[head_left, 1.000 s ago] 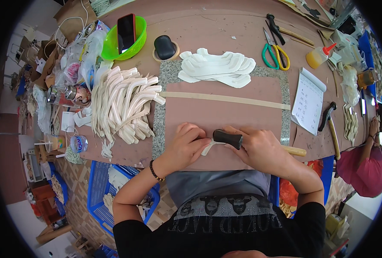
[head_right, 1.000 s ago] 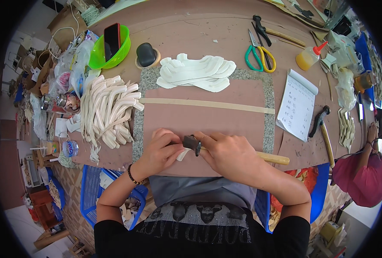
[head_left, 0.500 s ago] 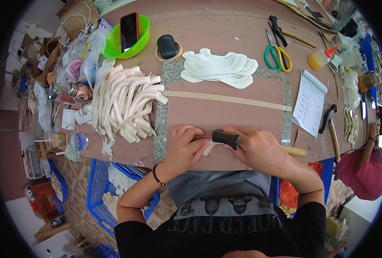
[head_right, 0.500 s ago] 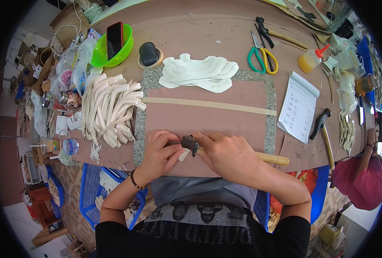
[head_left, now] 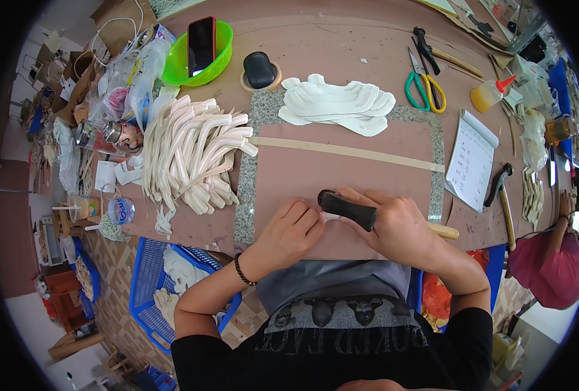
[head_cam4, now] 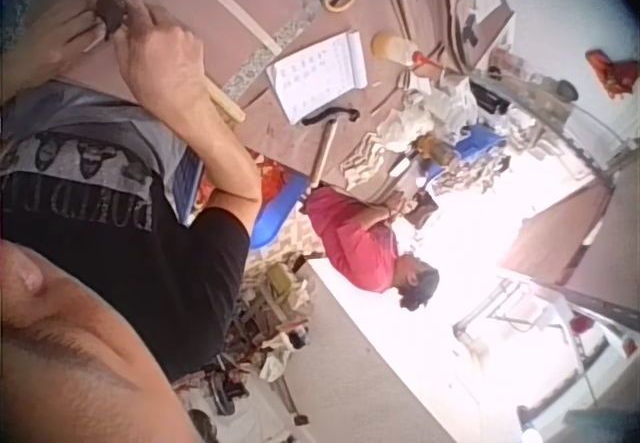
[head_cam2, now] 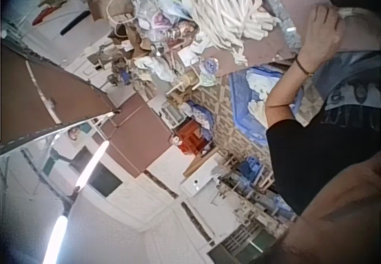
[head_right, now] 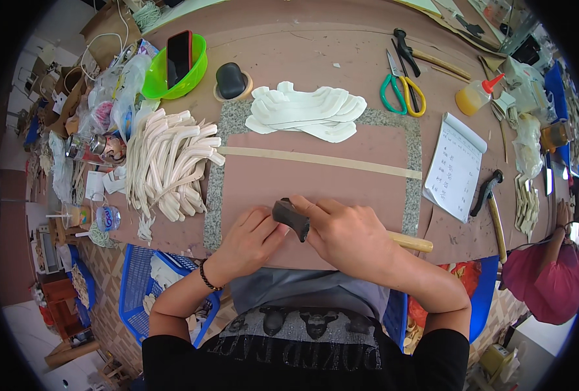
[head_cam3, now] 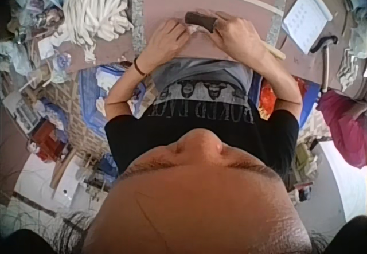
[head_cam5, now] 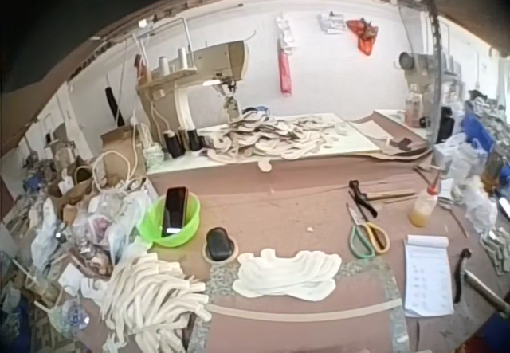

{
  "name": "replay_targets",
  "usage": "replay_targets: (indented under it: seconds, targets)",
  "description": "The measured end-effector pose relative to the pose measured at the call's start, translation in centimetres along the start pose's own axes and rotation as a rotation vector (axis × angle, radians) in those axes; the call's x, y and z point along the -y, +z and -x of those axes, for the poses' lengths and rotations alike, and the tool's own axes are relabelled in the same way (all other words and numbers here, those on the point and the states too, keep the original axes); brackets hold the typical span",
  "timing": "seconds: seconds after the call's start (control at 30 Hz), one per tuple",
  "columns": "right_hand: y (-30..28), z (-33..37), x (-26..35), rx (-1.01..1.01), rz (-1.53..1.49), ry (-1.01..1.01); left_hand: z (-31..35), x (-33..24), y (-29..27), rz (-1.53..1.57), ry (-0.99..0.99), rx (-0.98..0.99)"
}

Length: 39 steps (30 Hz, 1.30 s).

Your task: The person uses a black cylindrical tool to press and shape a white, flexible strip of material against a wooden guide on a workbench. They repeatedly pick up new strips from a pile, position them, and roll the tool along their length to create a curved form, then place the finished pieces into a blue basket.

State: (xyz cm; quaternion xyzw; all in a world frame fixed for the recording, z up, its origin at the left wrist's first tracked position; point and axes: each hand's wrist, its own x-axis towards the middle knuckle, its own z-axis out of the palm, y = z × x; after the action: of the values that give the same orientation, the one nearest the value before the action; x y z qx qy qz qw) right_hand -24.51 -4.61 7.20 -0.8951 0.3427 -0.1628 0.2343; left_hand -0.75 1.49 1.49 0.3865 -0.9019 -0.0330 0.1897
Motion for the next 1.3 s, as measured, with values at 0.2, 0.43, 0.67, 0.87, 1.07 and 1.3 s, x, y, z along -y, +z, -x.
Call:
replay_targets:
  seconds: [0.2, 0.43, 0.67, 0.87, 1.07, 1.3]
  targets:
    - [0.4, 0.0, 0.0, 0.053, -0.007, 0.023, 0.9, -0.9, 1.1, 0.163, -0.345, -0.252]
    - [0.1, -0.3, -0.1, 0.021, -0.009, -0.012, 0.8, -1.2, 1.4, 0.255, -0.316, -0.257]
    - [0.7, -0.2, 0.2, 0.042, -0.026, 0.011, 0.6, -1.9, 1.3, 0.158, -0.265, -0.145]
    - [0.7, -0.2, -0.1, 0.043, -0.015, -0.002, 1.0, -3.3, 1.0, 0.137, -0.494, -0.263]
    - [0.1, -0.5, -0.1, 0.007, -0.065, -0.006, 1.1, -4.1, 2.3, 0.116, -0.478, -0.289]
    - [0.4, -0.4, 0.0, 0.062, -0.023, -0.049, 0.7, -4.3, 1.2, 0.11, -0.528, -0.232]
